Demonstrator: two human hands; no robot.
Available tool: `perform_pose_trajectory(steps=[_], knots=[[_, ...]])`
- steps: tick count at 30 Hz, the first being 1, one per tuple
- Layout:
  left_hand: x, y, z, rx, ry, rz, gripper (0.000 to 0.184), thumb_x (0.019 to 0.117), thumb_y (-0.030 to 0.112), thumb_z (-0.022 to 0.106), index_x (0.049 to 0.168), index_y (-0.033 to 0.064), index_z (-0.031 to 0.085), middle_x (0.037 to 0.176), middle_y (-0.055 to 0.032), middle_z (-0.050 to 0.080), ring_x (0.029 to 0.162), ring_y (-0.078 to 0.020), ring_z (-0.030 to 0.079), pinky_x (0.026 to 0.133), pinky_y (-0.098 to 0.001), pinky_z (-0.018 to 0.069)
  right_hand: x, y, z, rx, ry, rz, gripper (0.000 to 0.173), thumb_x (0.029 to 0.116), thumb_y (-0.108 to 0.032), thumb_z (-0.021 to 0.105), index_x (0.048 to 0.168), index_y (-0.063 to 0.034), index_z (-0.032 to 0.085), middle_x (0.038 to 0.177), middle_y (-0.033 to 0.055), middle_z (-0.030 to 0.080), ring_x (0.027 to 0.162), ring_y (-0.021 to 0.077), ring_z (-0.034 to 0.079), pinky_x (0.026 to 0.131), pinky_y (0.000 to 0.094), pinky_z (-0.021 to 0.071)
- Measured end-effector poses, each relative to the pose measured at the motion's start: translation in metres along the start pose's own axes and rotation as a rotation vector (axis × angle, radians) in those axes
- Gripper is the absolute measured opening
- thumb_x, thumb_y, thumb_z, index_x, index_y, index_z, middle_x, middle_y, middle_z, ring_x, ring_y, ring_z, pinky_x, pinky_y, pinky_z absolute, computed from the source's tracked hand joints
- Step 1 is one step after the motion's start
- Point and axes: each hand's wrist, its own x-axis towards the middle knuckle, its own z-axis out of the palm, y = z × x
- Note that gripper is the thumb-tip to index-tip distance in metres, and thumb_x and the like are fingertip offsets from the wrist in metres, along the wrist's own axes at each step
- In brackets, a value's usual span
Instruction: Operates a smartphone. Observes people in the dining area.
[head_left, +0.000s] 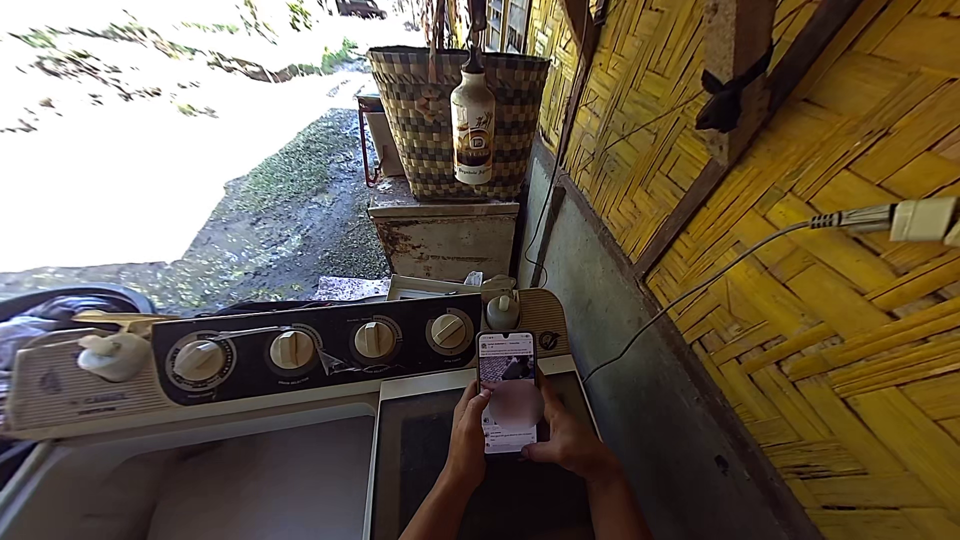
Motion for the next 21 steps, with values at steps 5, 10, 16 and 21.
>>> perform_pose_trajectory(steps=[5,10,16,21], knots=[[0.0,0.0,0.0001,-0.009,-0.006,0.008,0.04,0.1003,0.019,0.032,0.129,0.0021,0.054,0.111,-0.0043,0.067,0.101,-0.0075,0.067,0.089,-0.0269,0.0572,0.0002,-0.0004,0.0004,0.004,-0.016,-0.035,0.126,0.0644,0.022,0.066,0.157,-0.0013,-0.016,0.155,0.0141,0.041,0.135,0.0194,0.055,0.109,0.0376,0.0515],[-0.0002,-0.0001,0.0,-0.009,-0.004,0.007,0.04,0.1,0.019,0.032,0.129,0.0018,0.054,0.112,-0.0043,0.068,0.101,-0.0076,0.067,0.089,-0.0269,0.0574,-0.0005,-0.0018,0.0012,0.006,-0.004,-0.012,0.127,0.064,0.023,0.065,0.158,-0.0031,-0.016,0.156,0.0137,0.041,0.135,0.0205,0.055,0.107,0.0388,0.0536],[0.0,-0.0011,-0.0004,-0.019,-0.006,0.008,0.041,0.1,0.018,0.032,0.131,0.001,0.052,0.113,-0.0052,0.068,0.102,-0.0081,0.067,0.09,-0.0273,0.0572,-0.0006,-0.0016,0.0014,0.009,-0.017,-0.028,0.125,0.0644,0.022,0.065,0.157,-0.0022,-0.015,0.155,0.0121,0.042,0.134,0.0193,0.055,0.107,0.0383,0.0532],[-0.0002,-0.0003,-0.0002,-0.015,-0.007,0.006,0.041,0.1002,0.018,0.032,0.132,0.0008,0.052,0.113,-0.0047,0.068,0.103,-0.0079,0.067,0.09,-0.0269,0.057,-0.001,-0.0014,0.0013,0.008,-0.009,-0.012,0.127,0.0641,0.021,0.066,0.157,-0.0032,-0.018,0.154,0.0129,0.042,0.133,0.0198,0.057,0.105,0.0387,0.0546]])
